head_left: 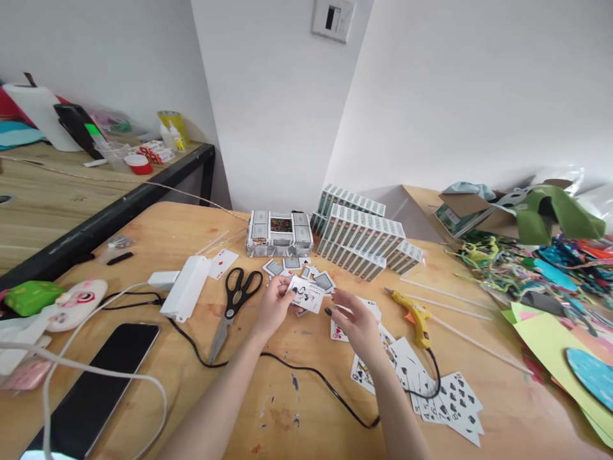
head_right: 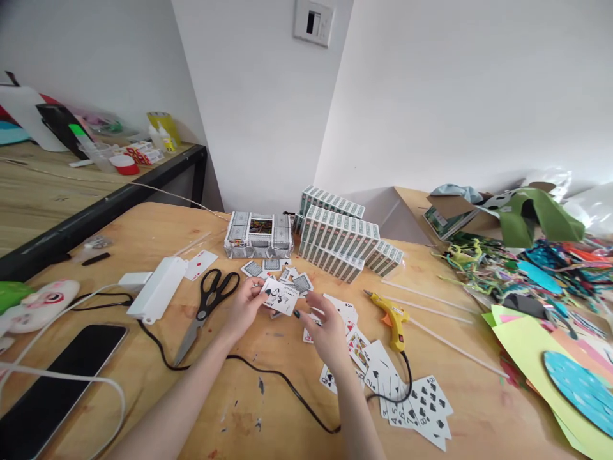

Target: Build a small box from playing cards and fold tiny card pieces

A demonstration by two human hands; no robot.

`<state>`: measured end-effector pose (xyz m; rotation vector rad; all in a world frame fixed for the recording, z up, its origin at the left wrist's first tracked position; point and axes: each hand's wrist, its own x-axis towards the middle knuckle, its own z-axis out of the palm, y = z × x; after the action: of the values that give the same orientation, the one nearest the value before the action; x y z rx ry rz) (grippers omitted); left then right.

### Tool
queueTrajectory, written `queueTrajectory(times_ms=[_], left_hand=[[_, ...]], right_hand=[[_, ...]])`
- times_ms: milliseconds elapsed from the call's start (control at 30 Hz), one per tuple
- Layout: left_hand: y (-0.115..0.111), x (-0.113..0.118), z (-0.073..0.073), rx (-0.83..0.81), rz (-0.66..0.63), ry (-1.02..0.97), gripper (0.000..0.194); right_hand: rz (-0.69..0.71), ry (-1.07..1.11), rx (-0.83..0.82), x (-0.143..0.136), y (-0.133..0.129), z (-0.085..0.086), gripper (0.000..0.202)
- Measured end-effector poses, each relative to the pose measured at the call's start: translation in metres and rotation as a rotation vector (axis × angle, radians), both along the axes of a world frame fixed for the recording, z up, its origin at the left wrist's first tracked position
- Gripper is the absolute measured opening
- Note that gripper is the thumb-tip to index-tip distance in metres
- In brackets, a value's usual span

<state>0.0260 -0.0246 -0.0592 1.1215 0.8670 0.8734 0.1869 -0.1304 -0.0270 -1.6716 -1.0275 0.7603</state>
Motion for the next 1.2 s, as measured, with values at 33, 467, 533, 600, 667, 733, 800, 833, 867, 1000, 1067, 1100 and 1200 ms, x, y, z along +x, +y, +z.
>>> queueTrajectory(times_ms=[33,467,533,600,667,733,800,833,867,1000,1067,1100,1200], left_hand=[[0.0,0.0,0.002,-0.054,0.005,-0.047,0.018],[0.005,-0.003,0.002,-0.016,0.082,-0.048,0.016],[-0.001,-0.003,0.003,0.077,0.084,0.071,0.016],[-0.011,-0.008,0.009,0.239,0.125,0.234,0.02],[-0.023,-0.022,0.02,0.446,0.225,0.445,0.027],[-0.037,-0.044,0.033,0.65,0.37,0.696,0.034],[-0.051,-0.072,0.043,0.797,0.507,0.938,0.041],[-0.057,-0.086,0.046,0.833,0.557,1.044,0.045],[-0.063,-0.1,0.047,0.848,0.597,1.143,0.048],[-0.084,-0.137,0.04,0.796,0.608,1.468,0.052],[-0.09,-0.144,0.034,0.685,0.566,1.61,0.052],[-0.092,-0.146,0.032,0.63,0.541,1.663,0.053],[-0.092,-0.147,0.029,0.543,0.478,1.74,0.055]], right_hand=[[-0.036,0.124,0.023,-0.009,0.007,0.0,0.045],[-0.038,0.653,0.111,-0.041,0.047,-0.042,0.037],[0.004,0.622,0.097,-0.039,0.046,-0.043,0.032],[0.007,0.612,0.092,-0.038,0.046,-0.043,0.03],[-0.007,0.636,0.093,-0.036,0.046,-0.043,0.03],[-0.015,0.659,0.094,-0.035,0.047,-0.044,0.029],[-0.021,0.656,0.091,-0.034,0.048,-0.045,0.03],[-0.022,0.647,0.087,-0.034,0.048,-0.045,0.031],[-0.02,0.638,0.083,-0.033,0.048,-0.046,0.032],[-0.007,0.641,0.076,-0.033,0.048,-0.049,0.031],[0.002,0.656,0.08,-0.032,0.048,-0.049,0.029],[0.006,0.66,0.081,-0.032,0.048,-0.05,0.029],[0.008,0.668,0.081,-0.032,0.047,-0.05,0.027]])
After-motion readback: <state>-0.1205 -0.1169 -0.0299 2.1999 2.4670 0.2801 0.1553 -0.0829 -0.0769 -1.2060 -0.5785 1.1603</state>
